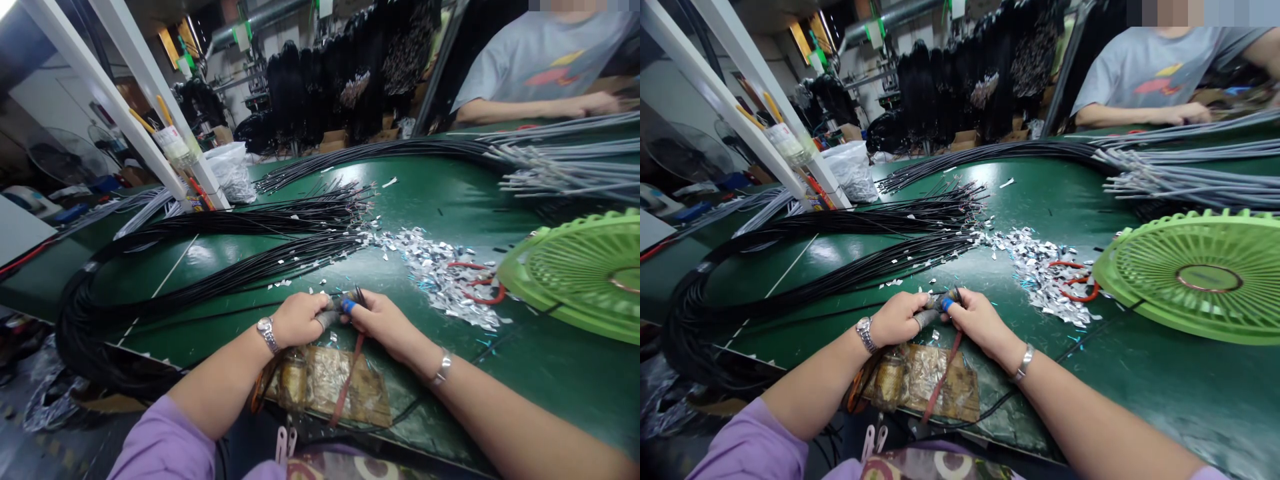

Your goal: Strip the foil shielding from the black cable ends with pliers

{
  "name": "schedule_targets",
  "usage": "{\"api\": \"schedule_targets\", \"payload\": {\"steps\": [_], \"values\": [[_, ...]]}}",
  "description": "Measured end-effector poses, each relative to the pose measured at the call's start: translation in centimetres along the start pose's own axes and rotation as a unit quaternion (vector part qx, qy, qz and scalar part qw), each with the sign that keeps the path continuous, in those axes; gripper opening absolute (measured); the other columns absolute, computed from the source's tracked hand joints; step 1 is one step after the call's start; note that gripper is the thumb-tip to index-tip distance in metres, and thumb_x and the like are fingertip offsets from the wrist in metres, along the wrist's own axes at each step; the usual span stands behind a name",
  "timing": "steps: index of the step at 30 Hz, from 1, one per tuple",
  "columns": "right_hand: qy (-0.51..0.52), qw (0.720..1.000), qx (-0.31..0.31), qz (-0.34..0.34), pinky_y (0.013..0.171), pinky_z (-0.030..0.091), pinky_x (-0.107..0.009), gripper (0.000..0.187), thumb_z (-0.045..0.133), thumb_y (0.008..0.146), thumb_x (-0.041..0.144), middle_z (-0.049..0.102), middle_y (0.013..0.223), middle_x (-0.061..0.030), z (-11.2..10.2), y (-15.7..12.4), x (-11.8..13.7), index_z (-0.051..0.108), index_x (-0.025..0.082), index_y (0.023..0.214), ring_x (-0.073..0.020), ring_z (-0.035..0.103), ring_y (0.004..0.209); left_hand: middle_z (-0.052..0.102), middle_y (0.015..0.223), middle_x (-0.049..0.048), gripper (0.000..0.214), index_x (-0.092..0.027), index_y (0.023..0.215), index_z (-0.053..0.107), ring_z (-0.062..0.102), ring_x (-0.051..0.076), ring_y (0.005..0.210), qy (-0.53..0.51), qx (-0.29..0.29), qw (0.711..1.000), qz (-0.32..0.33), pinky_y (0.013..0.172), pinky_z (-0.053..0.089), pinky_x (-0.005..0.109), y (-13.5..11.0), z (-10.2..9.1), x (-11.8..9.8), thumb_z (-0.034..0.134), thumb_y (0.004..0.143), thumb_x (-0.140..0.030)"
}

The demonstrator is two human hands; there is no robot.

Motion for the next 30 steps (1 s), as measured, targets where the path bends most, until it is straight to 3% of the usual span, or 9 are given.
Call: {"api": "schedule_targets", "payload": {"steps": [5, 10, 15, 22, 30], "values": [[-0.123, 0.989, -0.012, -0.077, 0.043, 0.030, -0.026, 0.043, 0.047, 0.080, 0.062, 0.056, 0.055, 0.0003, -1.0, 0.1, 1.0, 0.052, 0.022, 0.064, -0.0121, 0.039, 0.044, 0.049, 0.051, -0.0038, 0.021, -0.016, 0.071, 0.052, 0.040, 0.008, 0.046, -0.179, 0.011, 0.979, -0.097, 0.046, 0.028, 0.021, 0.0, 0.3, 1.4, 0.051, 0.083, -0.033], [-0.328, 0.919, -0.049, -0.212, 0.063, 0.044, -0.034, 0.021, 0.041, 0.087, 0.039, 0.062, 0.072, -0.0053, -1.1, -1.3, 3.0, 0.053, 0.024, 0.080, -0.0220, 0.057, 0.066, 0.047, 0.046, -0.0057, 0.029, -0.017, 0.067, 0.047, 0.036, 0.007, 0.040, -0.274, -0.015, 0.948, -0.159, 0.043, 0.028, 0.020, -0.1, 0.1, 2.5, 0.052, 0.082, -0.042], [-0.405, 0.875, -0.059, -0.259, 0.067, 0.047, -0.035, 0.010, 0.044, 0.084, 0.026, 0.060, 0.077, -0.0069, -0.1, -1.8, 3.0, 0.053, 0.023, 0.080, -0.0234, 0.058, 0.072, 0.045, 0.046, -0.0060, 0.031, -0.017, 0.067, 0.048, 0.037, 0.007, 0.041, -0.286, -0.026, 0.946, -0.151, 0.044, 0.027, 0.020, 0.0, -0.1, 2.3, 0.053, 0.080, -0.045], [-0.388, 0.885, -0.063, -0.251, 0.065, 0.045, -0.034, 0.008, 0.048, 0.082, 0.023, 0.060, 0.073, -0.0051, -0.2, -1.4, 3.0, 0.053, 0.024, 0.077, -0.0229, 0.058, 0.070, 0.043, 0.045, -0.0061, 0.048, -0.016, 0.063, 0.047, 0.033, 0.005, 0.041, -0.323, -0.024, 0.936, -0.139, 0.044, 0.025, 0.021, 0.1, -0.1, 2.1, 0.059, 0.072, -0.061], [-0.369, 0.903, -0.035, -0.217, 0.056, 0.043, -0.030, 0.016, 0.044, 0.085, 0.026, 0.060, 0.066, -0.0018, 0.1, -1.3, 2.8, 0.045, 0.024, 0.069, -0.0181, 0.054, 0.058, 0.041, 0.044, -0.0077, 0.051, -0.016, 0.067, 0.049, 0.030, 0.004, 0.039, -0.367, -0.022, 0.919, -0.144, 0.041, 0.022, 0.020, 0.1, 0.3, 2.4, 0.060, 0.070, -0.066]]}}
Point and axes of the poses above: each hand's wrist, its own y-axis towards the middle knuckle, its own z-axis out of the palm, x = y × z, the point moved 8 cm from there along y, towards the middle knuckle
